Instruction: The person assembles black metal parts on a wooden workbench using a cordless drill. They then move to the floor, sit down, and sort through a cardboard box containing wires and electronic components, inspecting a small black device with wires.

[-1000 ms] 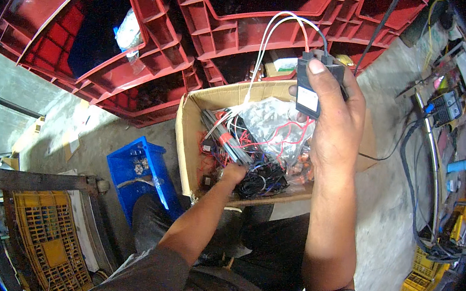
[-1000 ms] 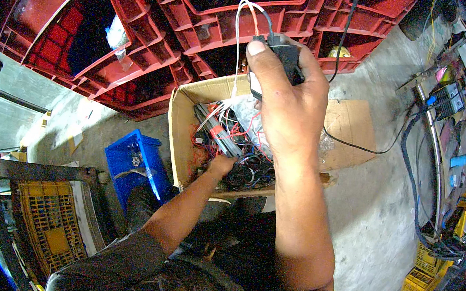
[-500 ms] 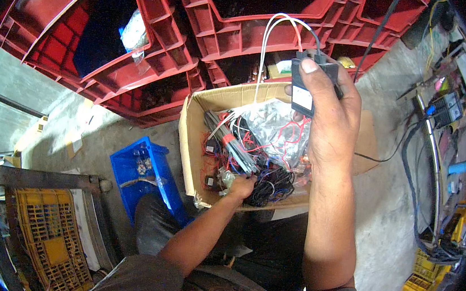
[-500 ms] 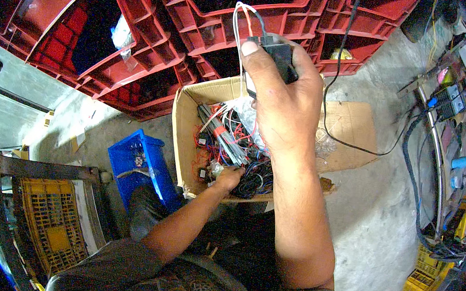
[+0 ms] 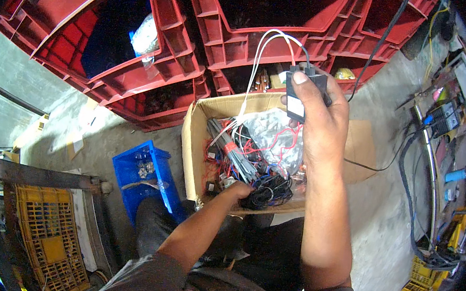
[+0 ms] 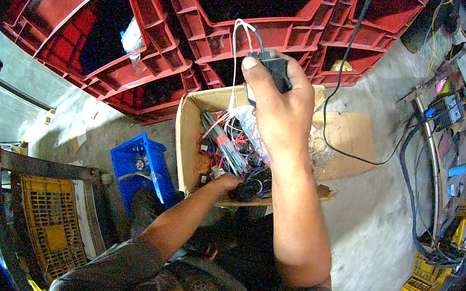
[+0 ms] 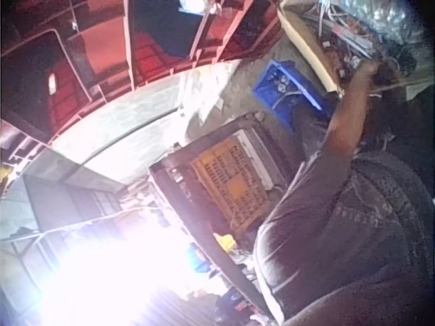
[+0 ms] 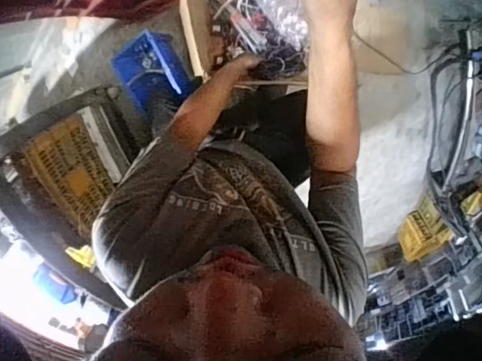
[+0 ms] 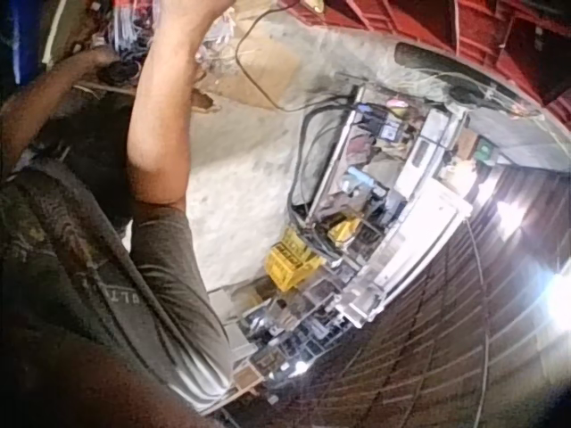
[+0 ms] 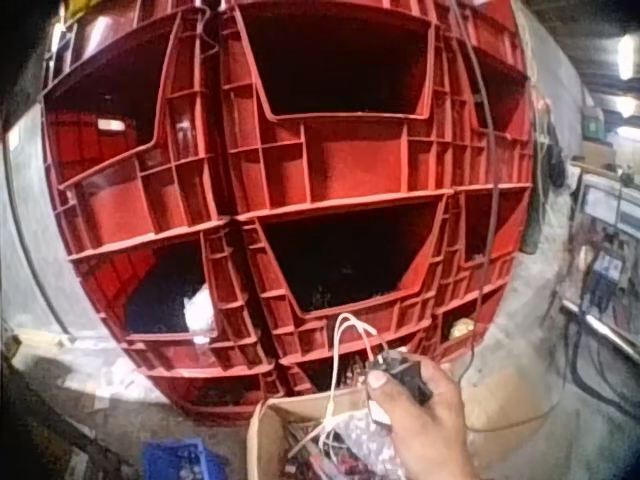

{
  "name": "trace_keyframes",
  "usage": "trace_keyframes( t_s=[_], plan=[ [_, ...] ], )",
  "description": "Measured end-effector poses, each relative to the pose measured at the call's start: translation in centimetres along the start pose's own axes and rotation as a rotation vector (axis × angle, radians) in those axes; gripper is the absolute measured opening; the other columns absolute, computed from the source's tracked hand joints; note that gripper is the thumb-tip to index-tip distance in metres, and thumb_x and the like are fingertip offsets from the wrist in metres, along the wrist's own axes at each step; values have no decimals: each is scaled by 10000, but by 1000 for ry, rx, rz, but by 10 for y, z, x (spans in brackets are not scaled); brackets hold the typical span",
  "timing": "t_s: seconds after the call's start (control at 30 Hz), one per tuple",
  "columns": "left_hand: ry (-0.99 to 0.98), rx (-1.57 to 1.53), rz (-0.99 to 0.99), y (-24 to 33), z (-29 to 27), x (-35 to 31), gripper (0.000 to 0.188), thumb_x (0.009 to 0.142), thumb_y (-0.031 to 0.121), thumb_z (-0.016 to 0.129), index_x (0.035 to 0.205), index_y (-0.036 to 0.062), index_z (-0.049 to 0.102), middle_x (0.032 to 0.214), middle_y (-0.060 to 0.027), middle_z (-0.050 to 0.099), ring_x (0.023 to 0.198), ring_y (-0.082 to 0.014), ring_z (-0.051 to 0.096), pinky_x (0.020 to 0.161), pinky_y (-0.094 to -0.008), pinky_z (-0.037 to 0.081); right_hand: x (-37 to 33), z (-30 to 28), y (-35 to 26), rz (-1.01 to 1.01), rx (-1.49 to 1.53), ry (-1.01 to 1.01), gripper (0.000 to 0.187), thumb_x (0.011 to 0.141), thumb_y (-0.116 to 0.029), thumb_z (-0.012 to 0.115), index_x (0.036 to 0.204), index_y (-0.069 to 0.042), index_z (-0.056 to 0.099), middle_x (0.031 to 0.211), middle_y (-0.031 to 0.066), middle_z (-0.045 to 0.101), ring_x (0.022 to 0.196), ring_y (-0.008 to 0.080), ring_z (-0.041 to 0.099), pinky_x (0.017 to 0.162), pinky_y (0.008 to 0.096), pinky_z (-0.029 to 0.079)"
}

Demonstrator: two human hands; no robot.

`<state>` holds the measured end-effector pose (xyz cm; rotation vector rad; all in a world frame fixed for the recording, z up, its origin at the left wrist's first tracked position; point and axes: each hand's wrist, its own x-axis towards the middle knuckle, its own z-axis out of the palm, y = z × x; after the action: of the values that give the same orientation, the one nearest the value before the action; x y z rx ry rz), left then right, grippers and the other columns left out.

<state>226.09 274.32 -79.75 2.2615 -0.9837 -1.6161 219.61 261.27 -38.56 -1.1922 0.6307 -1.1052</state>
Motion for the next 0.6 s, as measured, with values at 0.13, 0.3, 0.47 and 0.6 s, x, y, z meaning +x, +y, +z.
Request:
trace_keyframes(
  t_s=[0.13, 0.3, 0.47, 0.6],
  plan=[
    [317, 30, -41, 9, -6, 17, 545, 881, 478, 560, 1077, -17, 675, 1165, -231, 649, 1082, -368, 632, 933, -448, 493, -2, -14, 1, -12, -56, 49, 244, 860, -212, 735, 988, -21, 655, 759, -58, 587, 653, 28, 490, 581, 200, 394],
    [385, 94, -123, -6, -28, 36, 530, 879, 439, 556, 1136, -17, 646, 1218, -239, 616, 1133, -370, 604, 982, -410, 472, -8, -13, -3, -41, -20, 27, 210, 863, -178, 731, 974, -13, 664, 786, -52, 617, 677, 29, 513, 606, 203, 420],
    [435, 79, -81, 14, -28, 28, 592, 835, 498, 636, 1095, -33, 655, 1114, -272, 649, 1052, -387, 642, 900, -454, 512, -9, -17, 2, -44, -69, 41, 224, 857, -199, 743, 966, -18, 668, 775, -48, 622, 672, 30, 521, 611, 204, 425],
    [363, -11, -12, 18, -24, 14, 578, 840, 458, 635, 1153, -28, 633, 1147, -269, 639, 1101, -395, 615, 946, -451, 486, -7, -13, 7, -40, -66, 21, 236, 853, -205, 748, 976, -19, 671, 776, -46, 622, 677, 31, 523, 610, 204, 426]
  ],
)
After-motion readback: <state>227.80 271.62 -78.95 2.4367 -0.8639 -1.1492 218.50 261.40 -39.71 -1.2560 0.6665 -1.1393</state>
